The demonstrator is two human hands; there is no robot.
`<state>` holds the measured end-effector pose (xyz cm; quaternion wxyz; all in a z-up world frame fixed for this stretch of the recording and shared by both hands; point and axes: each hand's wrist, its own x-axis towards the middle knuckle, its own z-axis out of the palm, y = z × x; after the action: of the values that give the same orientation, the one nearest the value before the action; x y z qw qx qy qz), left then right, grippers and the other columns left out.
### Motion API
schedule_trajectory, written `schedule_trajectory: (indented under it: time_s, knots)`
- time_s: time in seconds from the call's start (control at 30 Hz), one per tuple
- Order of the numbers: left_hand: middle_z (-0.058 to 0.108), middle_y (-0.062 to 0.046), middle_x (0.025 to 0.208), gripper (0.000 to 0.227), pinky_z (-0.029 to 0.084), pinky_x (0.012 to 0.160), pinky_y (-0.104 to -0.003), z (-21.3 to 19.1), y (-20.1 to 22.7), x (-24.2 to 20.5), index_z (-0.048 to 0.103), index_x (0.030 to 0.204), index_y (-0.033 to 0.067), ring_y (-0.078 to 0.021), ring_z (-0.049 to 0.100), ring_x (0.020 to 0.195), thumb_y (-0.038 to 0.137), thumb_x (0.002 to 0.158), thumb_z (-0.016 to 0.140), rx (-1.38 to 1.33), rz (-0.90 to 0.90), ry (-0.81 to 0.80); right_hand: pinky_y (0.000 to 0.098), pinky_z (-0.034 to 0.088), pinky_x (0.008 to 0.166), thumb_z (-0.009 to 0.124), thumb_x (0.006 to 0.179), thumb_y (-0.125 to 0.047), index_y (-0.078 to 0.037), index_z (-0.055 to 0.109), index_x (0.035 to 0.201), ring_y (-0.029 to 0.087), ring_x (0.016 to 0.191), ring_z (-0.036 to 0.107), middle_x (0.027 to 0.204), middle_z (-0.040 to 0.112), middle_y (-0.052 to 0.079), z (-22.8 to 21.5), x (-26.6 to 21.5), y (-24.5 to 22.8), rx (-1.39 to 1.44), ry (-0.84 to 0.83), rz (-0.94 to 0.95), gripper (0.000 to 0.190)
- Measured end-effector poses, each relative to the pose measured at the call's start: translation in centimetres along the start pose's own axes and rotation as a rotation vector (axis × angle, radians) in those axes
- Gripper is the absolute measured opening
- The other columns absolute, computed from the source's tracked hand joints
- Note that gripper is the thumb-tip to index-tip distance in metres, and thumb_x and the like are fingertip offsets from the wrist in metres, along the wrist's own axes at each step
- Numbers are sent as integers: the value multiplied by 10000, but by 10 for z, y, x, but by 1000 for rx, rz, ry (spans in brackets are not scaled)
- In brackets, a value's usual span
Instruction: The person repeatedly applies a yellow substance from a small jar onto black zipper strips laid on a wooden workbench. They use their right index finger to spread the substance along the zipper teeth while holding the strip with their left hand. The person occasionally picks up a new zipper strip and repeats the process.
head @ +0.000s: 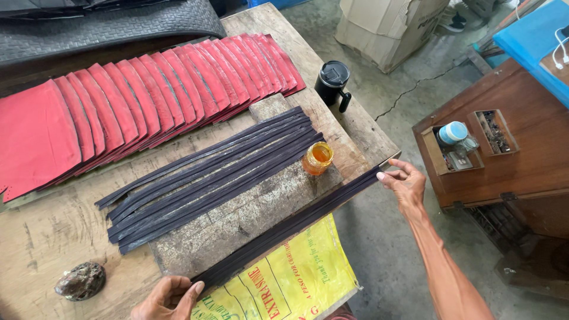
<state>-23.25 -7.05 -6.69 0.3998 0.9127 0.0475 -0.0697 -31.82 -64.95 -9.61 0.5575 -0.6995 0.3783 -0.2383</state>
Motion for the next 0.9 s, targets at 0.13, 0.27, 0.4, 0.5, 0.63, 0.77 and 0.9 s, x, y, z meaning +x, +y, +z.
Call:
schedule_trajectory:
  time_s: [0.13, 0.27, 0.4, 0.5, 0.63, 0.77, 0.9]
  knots:
    - [764, -86, 649, 233, 610, 597, -272, -1, 3, 1, 777, 828, 33, -148, 748, 575, 171, 692, 906, 10, -9, -6, 289, 578, 640, 783, 752, 84, 40, 625, 1290, 173, 750, 692, 889, 732, 132, -4, 4, 0, 75, -20, 95, 563]
    - [762, -88, 625, 228, 606, 570, -274, -5, 7, 1, 776, 826, 35, -147, 746, 551, 176, 700, 903, 21, -10, -23, 298, 573, 653, 777, 751, 95, 28, 617, 1308, 175, 747, 688, 881, 729, 133, -6, 9, -2, 37, -29, 159, 583]
    - [762, -97, 629, 220, 614, 553, -276, -7, 11, 0, 771, 836, 26, -159, 753, 548, 160, 710, 892, -9, -15, -34, 306, 578, 660, 777, 757, 88, 31, 613, 1318, 172, 754, 695, 884, 735, 134, -7, 8, -5, 49, -58, 153, 588]
    - [765, -105, 641, 207, 622, 550, -284, -8, 13, -1, 770, 844, 18, -169, 760, 557, 139, 720, 883, -25, -27, -39, 304, 580, 667, 778, 760, 87, 28, 613, 1325, 167, 760, 689, 883, 730, 118, -4, 1, -13, 70, -74, 133, 591]
    - [779, -127, 661, 192, 596, 584, -316, -13, 13, 2, 767, 860, 0, -188, 778, 579, 94, 727, 869, -90, -111, -99, 284, 562, 653, 781, 739, 72, -35, 572, 1355, 136, 749, 685, 889, 744, 70, 12, -19, -32, -154, 40, -26, 659]
    - [781, -163, 677, 221, 632, 567, -348, -21, 15, 7, 747, 901, -18, -224, 784, 604, 82, 737, 857, -175, -232, -189, 276, 508, 629, 771, 805, 31, -47, 622, 1384, 116, 690, 625, 877, 735, 59, 30, -48, -49, -367, 124, -229, 603]
    - [787, -120, 679, 234, 632, 610, -303, -24, 23, 2, 771, 888, 22, -181, 791, 614, 174, 758, 891, -8, -147, -164, 263, 491, 616, 779, 855, -26, -51, 630, 1385, 73, 696, 614, 914, 759, 32, 38, -66, -57, -349, 195, -267, 550]
